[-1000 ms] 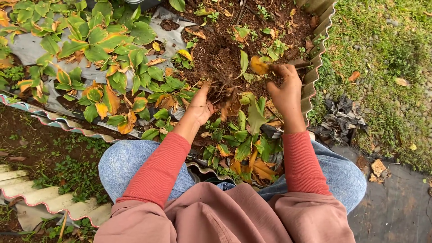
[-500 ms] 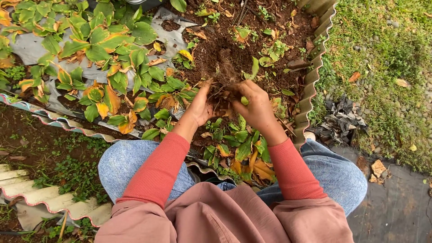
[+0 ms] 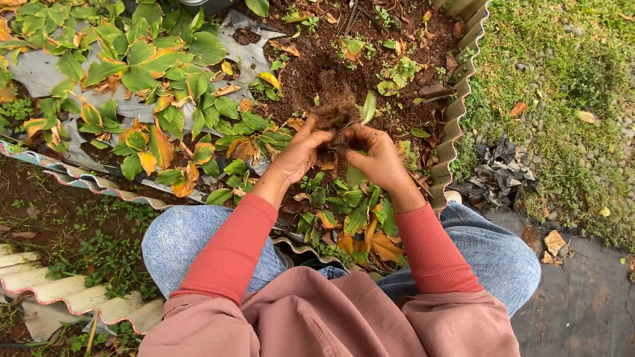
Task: The person sits beside a raised garden bed and pulls weeds and dry fallen leaves out of the soil by hand. They also tear out pieces of torn black plastic mulch from the bed and gather the removed debris into a pile at the edge of the bed.
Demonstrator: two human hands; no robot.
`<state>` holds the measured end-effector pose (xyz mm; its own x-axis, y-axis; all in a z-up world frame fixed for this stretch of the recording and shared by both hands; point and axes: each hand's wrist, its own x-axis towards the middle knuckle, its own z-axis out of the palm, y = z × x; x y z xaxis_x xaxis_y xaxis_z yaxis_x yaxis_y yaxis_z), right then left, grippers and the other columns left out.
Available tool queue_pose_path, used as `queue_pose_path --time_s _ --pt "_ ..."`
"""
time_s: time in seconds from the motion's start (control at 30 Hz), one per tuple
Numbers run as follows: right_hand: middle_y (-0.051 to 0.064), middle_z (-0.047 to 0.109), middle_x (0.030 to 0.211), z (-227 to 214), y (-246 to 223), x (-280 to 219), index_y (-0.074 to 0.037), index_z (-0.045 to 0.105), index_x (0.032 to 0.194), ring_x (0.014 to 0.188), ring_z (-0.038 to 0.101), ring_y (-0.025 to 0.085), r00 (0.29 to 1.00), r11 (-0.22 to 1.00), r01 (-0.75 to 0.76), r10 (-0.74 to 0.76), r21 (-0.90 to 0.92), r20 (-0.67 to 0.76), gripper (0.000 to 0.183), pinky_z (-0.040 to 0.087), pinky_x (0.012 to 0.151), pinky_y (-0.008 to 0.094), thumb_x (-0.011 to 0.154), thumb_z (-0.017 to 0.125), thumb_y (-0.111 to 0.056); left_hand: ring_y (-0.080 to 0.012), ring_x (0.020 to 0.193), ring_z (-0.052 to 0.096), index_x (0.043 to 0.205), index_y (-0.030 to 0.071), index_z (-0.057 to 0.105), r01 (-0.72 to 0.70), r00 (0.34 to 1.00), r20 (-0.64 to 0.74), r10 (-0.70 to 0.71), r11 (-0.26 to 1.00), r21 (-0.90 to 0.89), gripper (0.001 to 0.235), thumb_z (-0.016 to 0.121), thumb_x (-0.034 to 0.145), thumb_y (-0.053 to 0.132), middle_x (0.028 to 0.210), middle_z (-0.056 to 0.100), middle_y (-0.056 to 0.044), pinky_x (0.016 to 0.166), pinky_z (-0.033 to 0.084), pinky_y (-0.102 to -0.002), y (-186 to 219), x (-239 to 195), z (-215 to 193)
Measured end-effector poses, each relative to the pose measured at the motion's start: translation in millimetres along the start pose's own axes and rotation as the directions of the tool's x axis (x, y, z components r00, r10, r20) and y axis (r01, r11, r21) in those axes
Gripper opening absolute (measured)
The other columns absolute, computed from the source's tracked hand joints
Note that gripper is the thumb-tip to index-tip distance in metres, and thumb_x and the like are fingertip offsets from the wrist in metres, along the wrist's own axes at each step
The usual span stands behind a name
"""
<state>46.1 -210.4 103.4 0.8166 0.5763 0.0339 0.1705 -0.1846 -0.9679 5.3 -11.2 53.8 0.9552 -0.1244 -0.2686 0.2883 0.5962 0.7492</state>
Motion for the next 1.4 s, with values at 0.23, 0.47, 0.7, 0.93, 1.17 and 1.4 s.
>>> queue_pose_path --time_s 0.23,0.47,0.7,0.93,1.17,1.4 --pt "0.008 0.074 0.101 -47.9 20.5 19.9 0.000 0.070 0.111 0.082 0.067 0.014 0.968 0.877 0.091 0.034 0.472 -0.250 0.018 0.059 0.076 0.031 0.094 0.068 0.007 -0.0193 0.099 0.066 0.126 0.004 0.059 -0.008 1.000 -0.016 0.005 0.987 -0.164 0.032 0.062 0.095 0.009 0.111 0.068 -0.009 0.087 0.061 -0.035 -50.0 33.4 -42.2" --pt "0.009 0.078 0.094 -41.9 32.2 15.7 -0.002 0.072 0.108 0.076 0.076 0.012 0.886 0.937 -0.244 0.111 -0.250 -0.450 0.011 0.063 0.071 0.028 0.103 0.063 -0.005 -0.0125 0.077 0.061 0.094 0.010 0.058 0.140 0.908 -0.406 -0.108 0.989 0.050 0.011 0.067 0.098 0.015 0.093 0.064 -0.005 0.067 0.054 -0.031 -63.8 44.4 -61.2" --pt "0.005 0.068 0.114 27.6 18.1 10.7 -0.008 0.071 0.118 0.102 0.071 0.020 0.996 0.938 0.082 -0.089 -0.336 -0.005 0.036 0.059 0.091 0.036 0.084 0.081 -0.011 -0.0147 0.066 0.065 0.089 0.008 0.058 0.138 0.888 -0.440 -0.131 0.990 -0.016 0.014 0.059 0.099 0.018 0.082 0.066 -0.006 0.058 0.060 -0.031 -52.6 33.4 -45.7" --pt "0.012 0.072 0.109 50.8 8.6 15.8 0.000 0.071 0.111 0.099 0.072 0.025 0.944 0.854 0.259 -0.323 -0.451 -0.069 0.023 0.059 0.086 0.037 0.089 0.074 -0.005 -0.0121 0.051 0.060 0.073 0.013 0.055 0.101 0.901 -0.432 -0.047 0.989 0.104 0.031 0.053 0.100 0.029 0.066 0.062 -0.001 0.049 0.053 -0.030 -32.4 16.4 -29.4" --pt "0.010 0.073 0.102 22.6 20.2 51.2 -0.018 0.063 0.099 0.082 0.076 0.021 0.920 0.754 0.005 0.254 0.657 -0.298 0.015 0.062 0.069 0.031 0.095 0.054 -0.007 -0.0121 0.044 0.018 0.058 0.022 0.030 0.014 0.790 -0.576 0.212 0.932 0.362 0.052 0.056 0.100 0.037 0.051 0.023 0.007 0.045 0.023 -0.034 -28.6 10.9 -51.7" --pt "0.017 0.070 0.115 60.5 168.4 112.5 -0.008 0.062 0.126 0.085 0.067 0.022 0.698 0.599 -0.669 0.710 0.440 0.093 0.030 0.060 0.074 0.035 0.104 0.056 -0.028 -0.0090 0.050 0.023 0.058 0.017 0.032 -0.215 0.665 -0.603 0.441 0.886 0.411 0.053 0.060 0.099 0.037 0.054 0.027 0.008 0.050 0.021 -0.036 15.7 -16.6 -51.7"
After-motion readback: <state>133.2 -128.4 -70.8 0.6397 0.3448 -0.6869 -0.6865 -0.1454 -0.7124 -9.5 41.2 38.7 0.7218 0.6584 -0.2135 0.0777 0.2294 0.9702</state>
